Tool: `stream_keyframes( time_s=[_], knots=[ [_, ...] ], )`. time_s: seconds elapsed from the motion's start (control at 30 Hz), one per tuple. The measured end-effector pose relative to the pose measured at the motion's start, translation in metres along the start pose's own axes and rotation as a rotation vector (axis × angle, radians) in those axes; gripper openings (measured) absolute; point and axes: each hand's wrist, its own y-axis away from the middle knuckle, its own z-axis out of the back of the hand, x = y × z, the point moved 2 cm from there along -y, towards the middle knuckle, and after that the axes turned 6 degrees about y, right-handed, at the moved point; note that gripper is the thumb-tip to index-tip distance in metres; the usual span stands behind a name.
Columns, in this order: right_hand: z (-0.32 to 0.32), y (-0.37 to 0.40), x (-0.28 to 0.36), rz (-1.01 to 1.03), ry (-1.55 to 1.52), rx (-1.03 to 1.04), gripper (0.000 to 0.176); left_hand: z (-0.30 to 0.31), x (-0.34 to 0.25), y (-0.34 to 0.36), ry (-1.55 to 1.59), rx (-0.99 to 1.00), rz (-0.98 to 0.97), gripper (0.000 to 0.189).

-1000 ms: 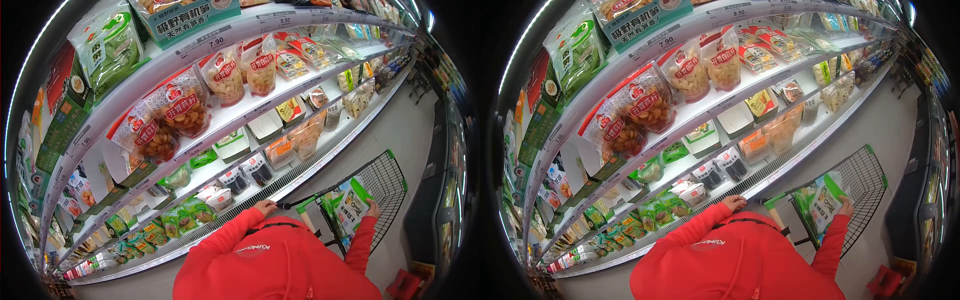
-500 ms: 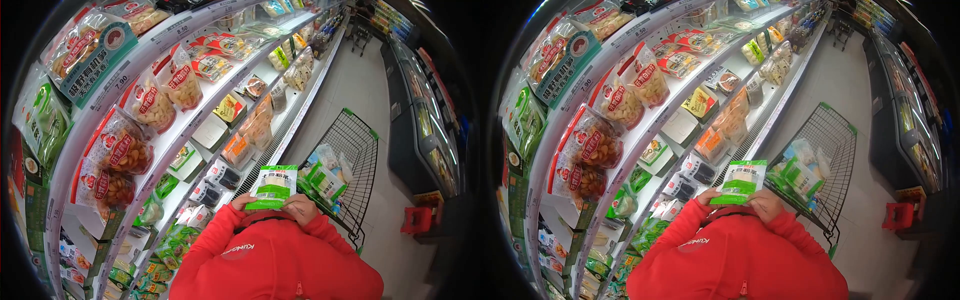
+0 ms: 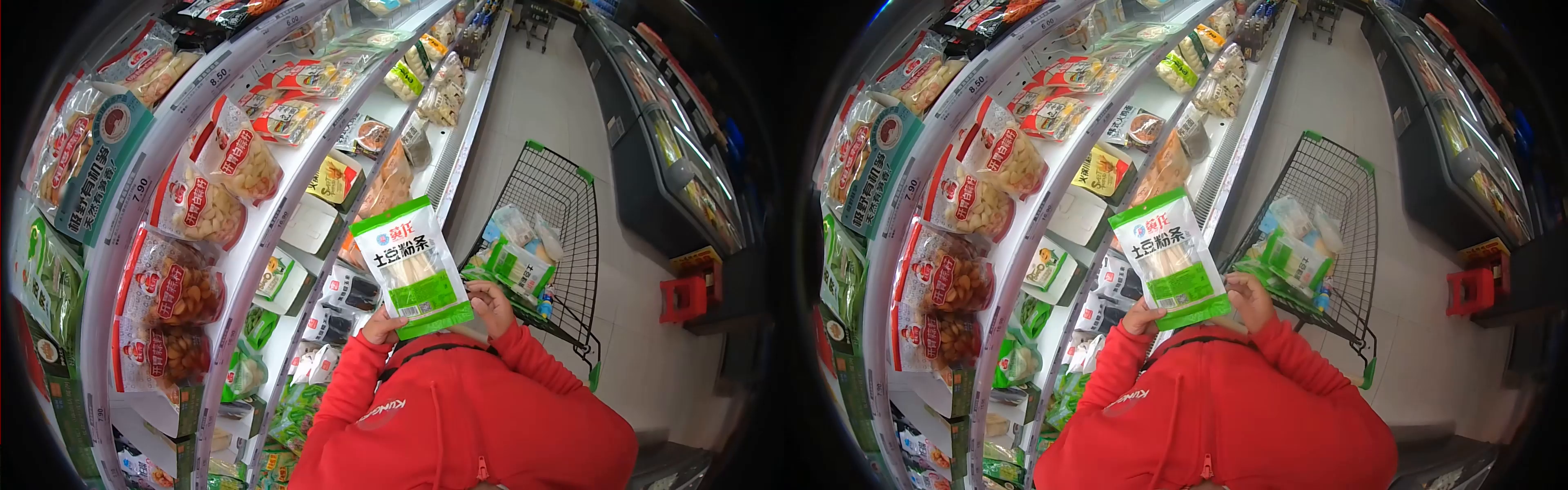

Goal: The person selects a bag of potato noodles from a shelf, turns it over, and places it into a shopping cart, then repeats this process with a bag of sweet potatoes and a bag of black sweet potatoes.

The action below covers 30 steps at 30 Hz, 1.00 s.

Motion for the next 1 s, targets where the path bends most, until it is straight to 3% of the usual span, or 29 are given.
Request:
stream_keyframes(
  time_s=[0.07,0.17,0.3,0.8,0.9,0.93,1.0],
  knots=[
    [0.001,0.0,-0.003,-0.223,-0.11,0.049,0.033,-0.005,0.002,0.0,-0.005,0.003,0.003,0.052],
    [-0.001,0.003,-0.007,-0.281,-0.106,0.272,0.033,-0.005,0.005,0.0,-0.042,-0.01,0.003,0.05],
    [-0.002,0.009,-0.023,-0.384,-0.224,0.248,0.032,-0.01,0.004,-0.001,-0.045,-0.039,0.031,0.048],
    [0.001,0.013,-0.032,-0.376,-0.311,0.275,0.032,-0.01,0.019,-0.003,-0.025,-0.034,0.042,0.057],
    [0.003,0.01,-0.026,-0.356,-0.197,0.29,0.035,-0.013,0.027,-0.008,-0.135,-0.094,-0.044,0.056],
    [0.003,0.008,-0.023,-0.355,-0.151,0.294,0.036,-0.007,0.029,-0.014,-0.298,-0.137,-0.074,0.064],
    [-0.001,0.006,-0.009,-0.318,-0.008,0.288,0.036,0.014,0.04,-0.017,-0.521,-0.45,-0.121,0.074]
  ],
)
